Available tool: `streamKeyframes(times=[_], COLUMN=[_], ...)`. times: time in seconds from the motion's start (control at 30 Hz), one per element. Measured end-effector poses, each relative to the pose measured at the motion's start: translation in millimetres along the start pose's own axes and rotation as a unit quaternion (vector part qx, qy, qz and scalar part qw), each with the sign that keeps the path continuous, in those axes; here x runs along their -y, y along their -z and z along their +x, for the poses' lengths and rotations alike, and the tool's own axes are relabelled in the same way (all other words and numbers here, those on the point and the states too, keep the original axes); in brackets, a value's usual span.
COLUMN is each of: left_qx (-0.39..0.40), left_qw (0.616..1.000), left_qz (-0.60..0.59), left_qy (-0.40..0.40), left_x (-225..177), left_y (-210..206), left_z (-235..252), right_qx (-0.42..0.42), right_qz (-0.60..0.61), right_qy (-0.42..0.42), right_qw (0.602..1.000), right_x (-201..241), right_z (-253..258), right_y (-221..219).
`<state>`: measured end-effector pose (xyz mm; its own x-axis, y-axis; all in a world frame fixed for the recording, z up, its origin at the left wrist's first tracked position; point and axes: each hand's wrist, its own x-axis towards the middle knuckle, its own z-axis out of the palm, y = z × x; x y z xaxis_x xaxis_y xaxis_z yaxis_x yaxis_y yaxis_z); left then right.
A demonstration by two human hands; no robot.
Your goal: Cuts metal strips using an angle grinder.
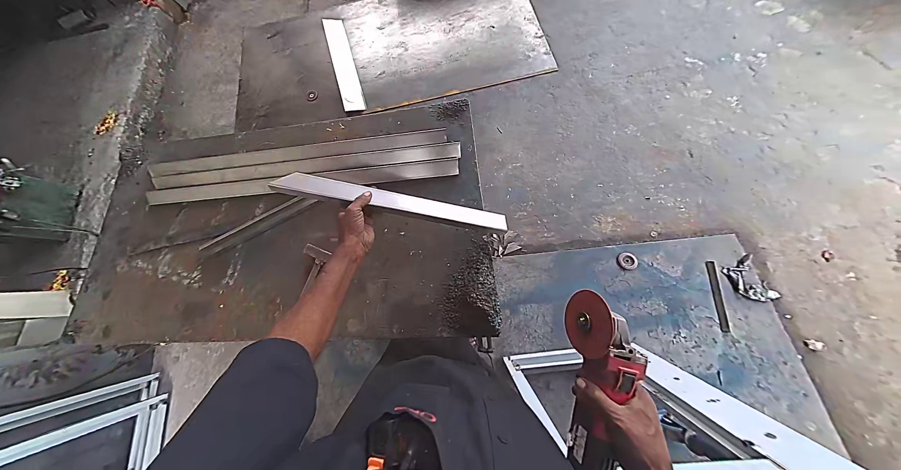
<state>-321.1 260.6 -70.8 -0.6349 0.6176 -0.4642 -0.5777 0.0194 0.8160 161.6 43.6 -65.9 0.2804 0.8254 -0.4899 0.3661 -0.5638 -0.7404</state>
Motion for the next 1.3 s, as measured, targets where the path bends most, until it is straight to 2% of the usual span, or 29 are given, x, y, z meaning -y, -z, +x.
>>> streamKeyframes(times=[0.1, 0.17, 0.2, 0.27, 0.3, 0.37, 0.47, 0.5, 0.53, 0.6, 0.67, 0.7, 0.83, 1.03, 1.13, 1.2, 1.3], left_qx=[-0.032, -0.026, -0.002, 0.108, 0.164, 0.249, 0.334, 0.361, 0.387, 0.429, 0.459, 0.469, 0.489, 0.507, 0.490, 0.436, 0.342], left_qw=[0.998, 0.986, 0.965, 0.888, 0.837, 0.733, 0.645, 0.608, 0.566, 0.491, 0.436, 0.422, 0.402, 0.426, 0.472, 0.512, 0.540], left_qz=[0.020, 0.129, 0.225, 0.405, 0.493, 0.632, 0.645, 0.644, 0.654, 0.696, 0.728, 0.732, 0.734, 0.702, 0.697, 0.708, 0.744], left_qy=[0.042, 0.098, 0.135, 0.188, 0.173, 0.043, -0.237, -0.292, -0.320, -0.302, -0.264, -0.256, -0.246, -0.263, -0.228, -0.216, -0.194], left_x=[24.6, 29.5, 28.8, 19.7, 14.8, 6.2, 11.3, 14.0, 17.6, 29.2, 44.7, 50.3, 48.4, 43.1, 50.6, 61.1, 80.6], left_y=[25.8, 46.0, 58.2, 78.9, 84.7, 85.5, 67.5, 55.8, 42.2, 13.0, -7.3, -13.2, -22.0, -9.2, -9.0, -19.1, -30.7], left_z=[12.4, 20.1, 22.8, 26.6, 26.0, 22.8, 23.7, 29.2, 36.4, 48.9, 62.4, 67.9, 75.1, 88.2, 89.7, 82.0, 65.8], right_qx=[-0.014, -0.021, -0.023, -0.025, -0.027, -0.032, -0.034, -0.035, -0.037, -0.050, -0.057, -0.057, -0.042, 0.005, 0.047, 0.072, 0.110], right_qz=[-0.002, -0.006, -0.014, -0.031, -0.038, -0.037, -0.020, -0.010, 0.007, 0.026, 0.014, 0.011, 0.004, -0.042, -0.044, -0.067, -0.137], right_qy=[0.002, -0.001, -0.004, -0.009, -0.011, -0.015, -0.036, -0.040, -0.042, -0.042, -0.047, -0.044, -0.033, -0.013, 0.001, 0.009, 0.038], right_qw=[1.000, 1.000, 1.000, 0.999, 0.999, 0.999, 0.999, 0.999, 0.998, 0.998, 0.997, 0.997, 0.999, 0.999, 0.998, 0.995, 0.984], right_x=[6.9, 10.3, 12.7, 20.4, 22.6, 26.6, 35.4, 40.2, 45.6, 55.8, 64.0, 65.9, 68.5, 66.0, 61.6, 61.3, 68.1], right_z=[-4.2, -7.1, -9.3, -12.1, -13.9, -16.4, -19.7, -20.0, -20.3, -20.2, -18.2, -16.7, -7.2, 30.0, 56.2, 75.6, 103.8], right_y=[-2.3, -3.2, -4.3, -7.8, -10.2, -16.6, -27.1, -32.2, -36.9, -42.3, -43.4, -43.4, -39.6, -26.4, -19.1, -14.6, -7.8])
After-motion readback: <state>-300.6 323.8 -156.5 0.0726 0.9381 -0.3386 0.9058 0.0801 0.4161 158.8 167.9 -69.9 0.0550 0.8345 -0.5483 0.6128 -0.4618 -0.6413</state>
